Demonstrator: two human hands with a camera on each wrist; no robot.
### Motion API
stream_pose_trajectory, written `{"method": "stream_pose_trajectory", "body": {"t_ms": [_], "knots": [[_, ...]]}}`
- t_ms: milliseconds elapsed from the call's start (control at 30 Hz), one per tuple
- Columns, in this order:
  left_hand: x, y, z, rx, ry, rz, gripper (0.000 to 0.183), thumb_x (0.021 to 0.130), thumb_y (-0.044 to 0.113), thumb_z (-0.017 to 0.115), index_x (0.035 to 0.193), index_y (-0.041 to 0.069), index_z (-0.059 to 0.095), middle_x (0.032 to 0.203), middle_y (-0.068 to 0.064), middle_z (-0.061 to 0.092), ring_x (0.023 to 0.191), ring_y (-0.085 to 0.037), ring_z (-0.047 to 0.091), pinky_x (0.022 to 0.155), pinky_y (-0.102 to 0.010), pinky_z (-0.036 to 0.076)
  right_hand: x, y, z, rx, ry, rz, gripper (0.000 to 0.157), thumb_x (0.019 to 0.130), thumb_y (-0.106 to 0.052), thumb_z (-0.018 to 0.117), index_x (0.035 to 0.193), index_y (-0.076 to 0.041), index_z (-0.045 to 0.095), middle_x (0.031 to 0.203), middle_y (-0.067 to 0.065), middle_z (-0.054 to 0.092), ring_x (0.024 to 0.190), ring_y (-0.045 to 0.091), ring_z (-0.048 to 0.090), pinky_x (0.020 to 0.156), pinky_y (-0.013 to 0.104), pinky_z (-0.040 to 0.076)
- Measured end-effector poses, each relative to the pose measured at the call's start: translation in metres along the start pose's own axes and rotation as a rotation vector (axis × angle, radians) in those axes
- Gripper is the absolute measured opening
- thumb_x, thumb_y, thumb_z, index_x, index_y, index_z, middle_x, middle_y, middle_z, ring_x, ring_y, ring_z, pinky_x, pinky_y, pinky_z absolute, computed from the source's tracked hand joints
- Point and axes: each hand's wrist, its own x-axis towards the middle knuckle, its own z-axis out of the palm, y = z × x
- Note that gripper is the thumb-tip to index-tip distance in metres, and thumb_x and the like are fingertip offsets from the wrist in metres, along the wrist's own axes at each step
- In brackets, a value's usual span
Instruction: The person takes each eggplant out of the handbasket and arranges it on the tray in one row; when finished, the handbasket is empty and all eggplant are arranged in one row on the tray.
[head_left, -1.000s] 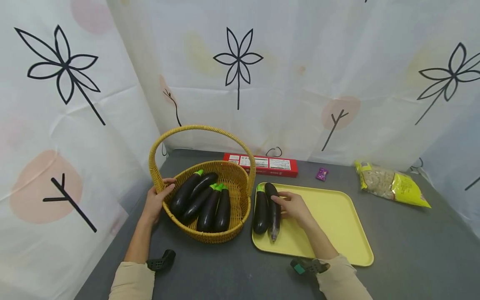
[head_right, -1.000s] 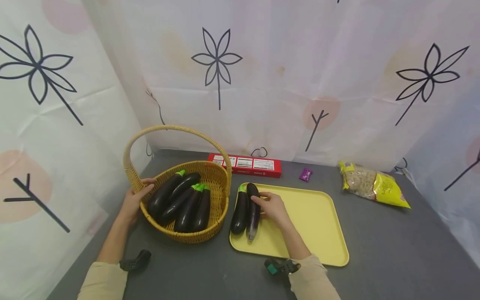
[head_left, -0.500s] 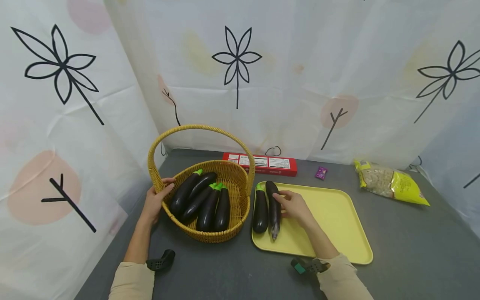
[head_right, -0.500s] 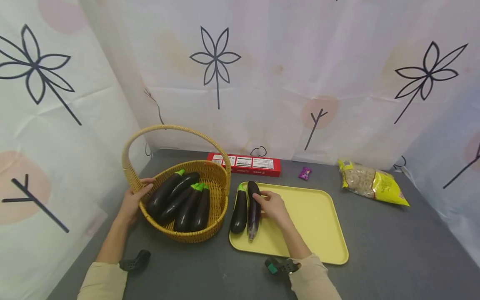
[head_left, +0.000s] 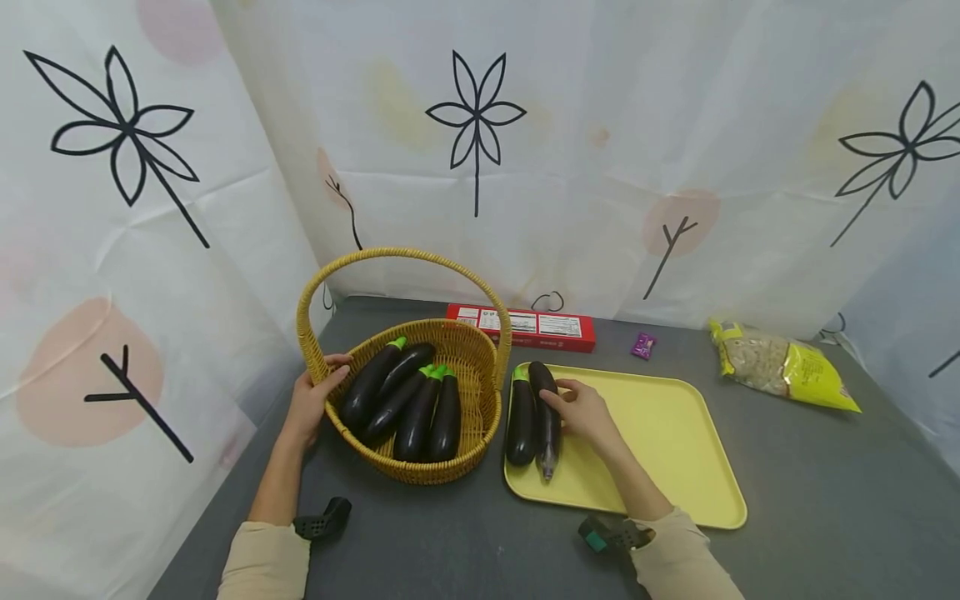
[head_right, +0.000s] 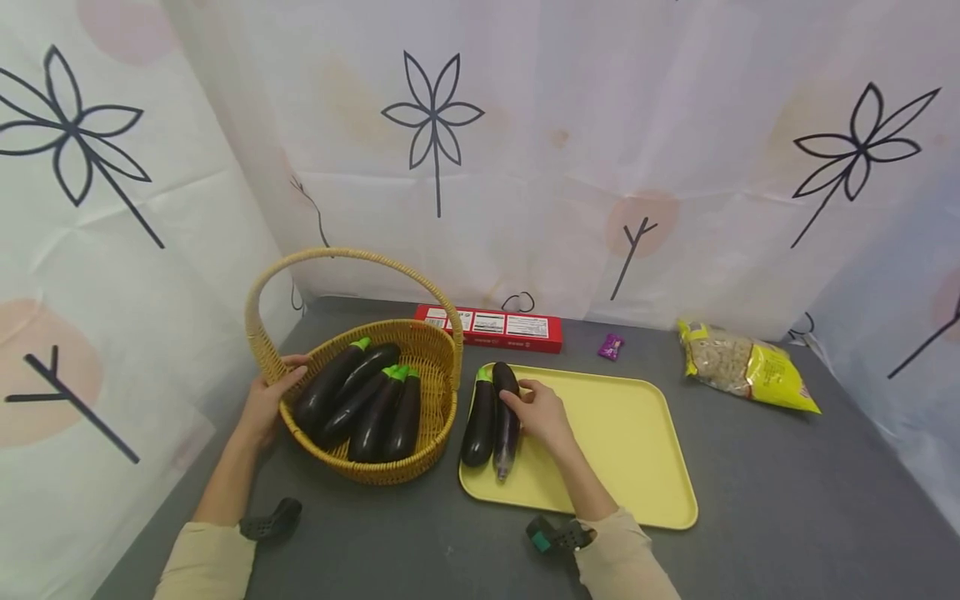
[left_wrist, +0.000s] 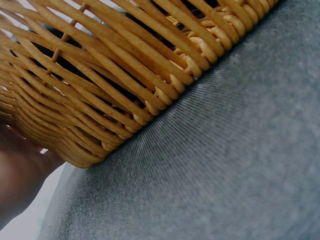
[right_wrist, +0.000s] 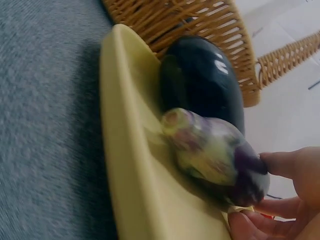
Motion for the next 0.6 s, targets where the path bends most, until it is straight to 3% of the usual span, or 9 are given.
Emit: {"method": "stream_pose_trajectory", "body": {"t_ms": [133,333,467,600], "knots": [[0.001,0.0,0.001,-0.002,-0.003,0.001,0.043,0.097,0.026,0.057,0.125,-0.007,0.051,0.104,0.016,0.056,0.103,-0.008,0.049,0.088,-0.03,0.034,0.0,0.0,0.003,-0.071,0.044,-0.043,0.053,0.093,-0.028,0.063,0.132,0.006,0.05,0.105,0.025,0.064,0.077,0.026,0.066,0.061,0.035,0.053],[0.001,0.0,0.001,-0.003,0.002,0.006,0.042,0.097,0.025,0.057,0.124,-0.007,0.052,0.103,0.016,0.057,0.102,-0.009,0.049,0.088,-0.031,0.033,0.002,-0.002,0.008,-0.169,0.127,-0.084,0.049,0.091,-0.026,0.064,0.127,0.006,0.055,0.097,0.02,0.066,0.087,0.03,0.064,0.072,0.039,0.05],[0.0,0.0,0.001,-0.006,0.011,0.004,0.041,0.097,0.025,0.058,0.123,-0.006,0.053,0.102,0.016,0.057,0.101,-0.01,0.049,0.086,-0.028,0.034,0.002,-0.006,0.012,-0.229,0.188,-0.109,0.049,0.088,-0.025,0.067,0.124,0.007,0.056,0.091,0.017,0.065,0.083,0.029,0.063,0.07,0.041,0.048],[0.0,0.0,0.001,-0.004,0.019,0.001,0.042,0.097,0.025,0.058,0.123,-0.007,0.052,0.102,0.016,0.057,0.101,-0.01,0.049,0.086,-0.026,0.035,0.002,-0.009,0.013,-0.236,0.215,-0.114,0.054,0.086,-0.027,0.07,0.126,0.006,0.055,0.092,0.017,0.064,0.082,0.03,0.062,0.07,0.043,0.047]]}}
